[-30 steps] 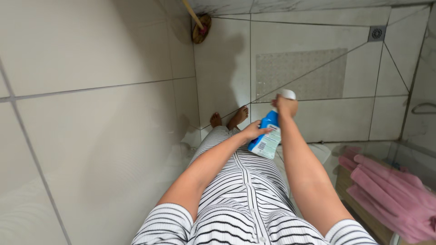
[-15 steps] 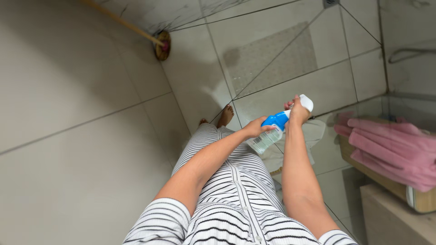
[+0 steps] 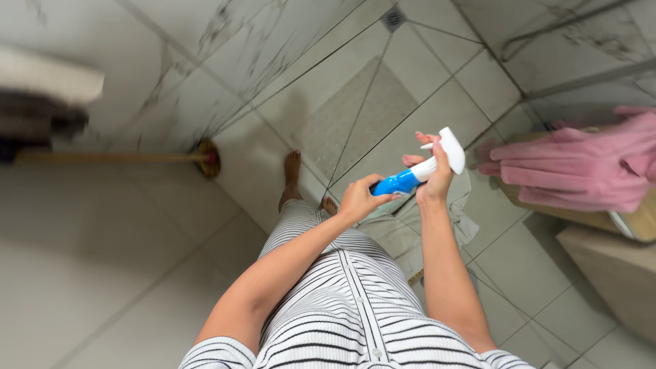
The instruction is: The person organizes toiletries in a shower caddy, wipes a window sill with a cloth, and sprays a cleaning solution on the shower floor.
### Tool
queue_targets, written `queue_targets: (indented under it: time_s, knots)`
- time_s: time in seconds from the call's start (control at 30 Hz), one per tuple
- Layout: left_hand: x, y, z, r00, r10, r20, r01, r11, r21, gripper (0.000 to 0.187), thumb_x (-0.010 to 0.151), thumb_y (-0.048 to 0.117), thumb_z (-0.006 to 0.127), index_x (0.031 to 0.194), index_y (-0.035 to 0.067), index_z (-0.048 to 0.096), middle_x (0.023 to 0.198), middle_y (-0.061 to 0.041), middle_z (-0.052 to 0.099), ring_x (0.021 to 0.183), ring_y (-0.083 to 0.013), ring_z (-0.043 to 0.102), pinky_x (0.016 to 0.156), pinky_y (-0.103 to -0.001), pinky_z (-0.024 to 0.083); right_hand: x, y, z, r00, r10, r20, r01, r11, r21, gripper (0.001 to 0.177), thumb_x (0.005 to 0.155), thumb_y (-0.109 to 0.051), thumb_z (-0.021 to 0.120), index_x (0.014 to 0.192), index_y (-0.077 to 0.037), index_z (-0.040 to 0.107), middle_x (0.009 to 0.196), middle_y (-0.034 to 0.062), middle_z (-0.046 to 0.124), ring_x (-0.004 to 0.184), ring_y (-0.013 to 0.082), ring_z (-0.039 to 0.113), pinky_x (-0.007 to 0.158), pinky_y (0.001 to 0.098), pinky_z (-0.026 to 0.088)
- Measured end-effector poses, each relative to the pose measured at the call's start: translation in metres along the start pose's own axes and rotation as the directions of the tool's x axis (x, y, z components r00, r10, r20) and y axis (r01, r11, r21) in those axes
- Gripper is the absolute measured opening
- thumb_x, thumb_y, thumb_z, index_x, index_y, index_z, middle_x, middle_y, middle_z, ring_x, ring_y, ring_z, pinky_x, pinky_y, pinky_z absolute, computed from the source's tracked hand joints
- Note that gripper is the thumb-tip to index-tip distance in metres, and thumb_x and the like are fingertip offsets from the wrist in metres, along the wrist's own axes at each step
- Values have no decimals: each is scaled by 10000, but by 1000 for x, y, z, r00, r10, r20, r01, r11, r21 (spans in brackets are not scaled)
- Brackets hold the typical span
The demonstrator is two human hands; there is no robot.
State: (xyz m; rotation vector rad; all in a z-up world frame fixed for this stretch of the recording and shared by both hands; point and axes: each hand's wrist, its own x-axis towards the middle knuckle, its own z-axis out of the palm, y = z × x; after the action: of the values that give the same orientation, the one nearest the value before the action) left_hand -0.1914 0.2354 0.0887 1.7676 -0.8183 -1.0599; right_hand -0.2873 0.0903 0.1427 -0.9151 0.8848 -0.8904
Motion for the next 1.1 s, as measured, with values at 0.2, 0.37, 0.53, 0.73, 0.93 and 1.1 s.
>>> queue_targets:
  time_s: [0.2,0.37,0.53,0.73,0.93,1.1]
  knots:
    - [26,87,-66,956,284,78,-287,957,36,564,767,380,910,1219,96,727,1107,-94,787,1005,-240,716,894,-359,575,32,-42,19,973,-230,-8,227,949,221,332,986,-287,580,1193,-27,596,1206,222,662,565,211,551,593,422,506]
    - [53,110,-144,935,282,216,-268,959,-94,577,861,355,838,1359,125,659,1355,-111,700,1263,-242,657,1081,-366,522,43,-85,55,924,-373,87,292,833,470,283,937,-226,580,1134,-23,591,1083,190,635,544,225,544,580,410,478]
    - [66,126,-195,858,329,395,-154,898,-413,637,1105,416,459,1632,89,316,1658,-134,424,1557,-238,379,1268,-408,310,-13,-179,148,536,-743,402,618,669,413,143,891,-142,713,919,-24,639,741,47,730,483,210,675,530,364,558]
    - [70,124,-235,794,454,405,-166,802,-574,738,1160,527,336,1683,9,275,1650,-130,441,1528,-234,407,1278,-400,322,-96,-245,244,562,-827,23,802,551,229,303,1054,-235,554,757,-216,496,676,-55,627,445,149,663,512,320,569]
    - [116,150,-225,749,337,570,43,834,-550,728,1113,541,328,1643,45,272,1575,-86,472,1418,-173,476,1198,-373,393,-111,-248,264,700,-712,-50,706,701,-98,287,1090,-215,545,814,-201,468,713,-19,584,503,201,573,545,364,482]
    - [170,188,-174,632,10,775,447,812,-375,608,1128,526,403,1303,-36,558,1093,-84,679,953,-171,647,890,-390,515,-27,-279,186,381,-795,471,901,434,2,155,1091,-237,579,1060,-89,615,934,155,738,716,386,781,740,414,731]
